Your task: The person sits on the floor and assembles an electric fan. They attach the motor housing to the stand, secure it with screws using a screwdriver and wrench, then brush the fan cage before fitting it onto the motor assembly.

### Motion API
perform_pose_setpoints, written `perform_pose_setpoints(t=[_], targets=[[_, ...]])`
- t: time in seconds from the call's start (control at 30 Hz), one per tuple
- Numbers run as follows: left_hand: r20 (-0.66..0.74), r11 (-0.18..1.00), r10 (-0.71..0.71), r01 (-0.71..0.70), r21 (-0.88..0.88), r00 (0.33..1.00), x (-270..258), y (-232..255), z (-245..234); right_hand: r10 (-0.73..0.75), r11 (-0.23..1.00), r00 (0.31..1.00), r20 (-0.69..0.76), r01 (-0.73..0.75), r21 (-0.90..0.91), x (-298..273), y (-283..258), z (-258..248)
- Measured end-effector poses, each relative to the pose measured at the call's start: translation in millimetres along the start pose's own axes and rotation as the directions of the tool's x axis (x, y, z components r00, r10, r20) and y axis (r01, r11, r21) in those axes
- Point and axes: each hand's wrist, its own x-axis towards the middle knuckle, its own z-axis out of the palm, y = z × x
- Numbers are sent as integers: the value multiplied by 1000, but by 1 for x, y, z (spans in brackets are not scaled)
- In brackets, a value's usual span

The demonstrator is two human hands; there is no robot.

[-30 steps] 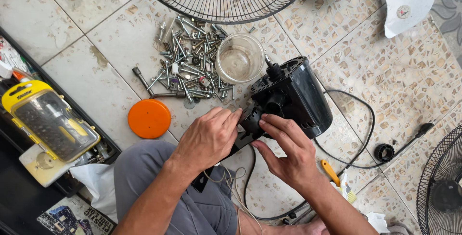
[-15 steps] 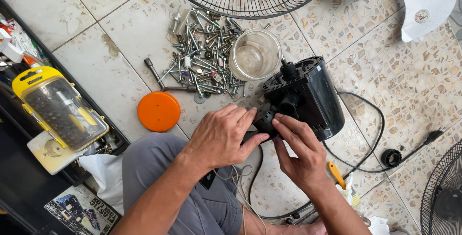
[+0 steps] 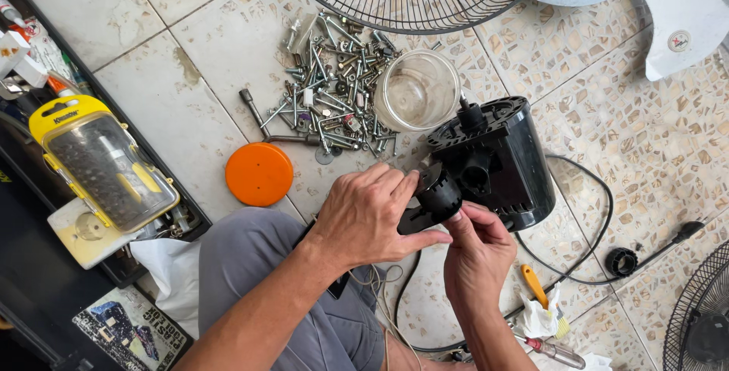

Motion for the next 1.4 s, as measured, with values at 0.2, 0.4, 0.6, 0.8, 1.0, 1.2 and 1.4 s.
perform_pose_setpoints(t=[0.2,0.4,0.6,0.8,1.0,1.2,1.4], targets=[[31,1000,-18,18,11,999,4,2,0,-286,890,954,92,300,-342,-11,-9,16],[51,1000,-15,16,-11,999,6,3,1,-377,520,830,412,558,-647,-6,-39,23],[80,1000,-28,28,0,996,8,6,-3,-269,406,767,583,639,-653,1,-67,26],[114,999,-28,25,32,993,8,8,-1,-210,401,774,597,625,-670,7,-72,22],[87,998,10,-15,57,996,9,9,-2,-200,408,735,648,664,-627,20,-64,6],[137,999,-2,-4,50,991,13,6,-6,-152,829,917,368,321,-457,14,-24,-7],[110,999,4,-9,38,994,12,10,-6,-135,910,974,180,193,-367,5,2,-20]])
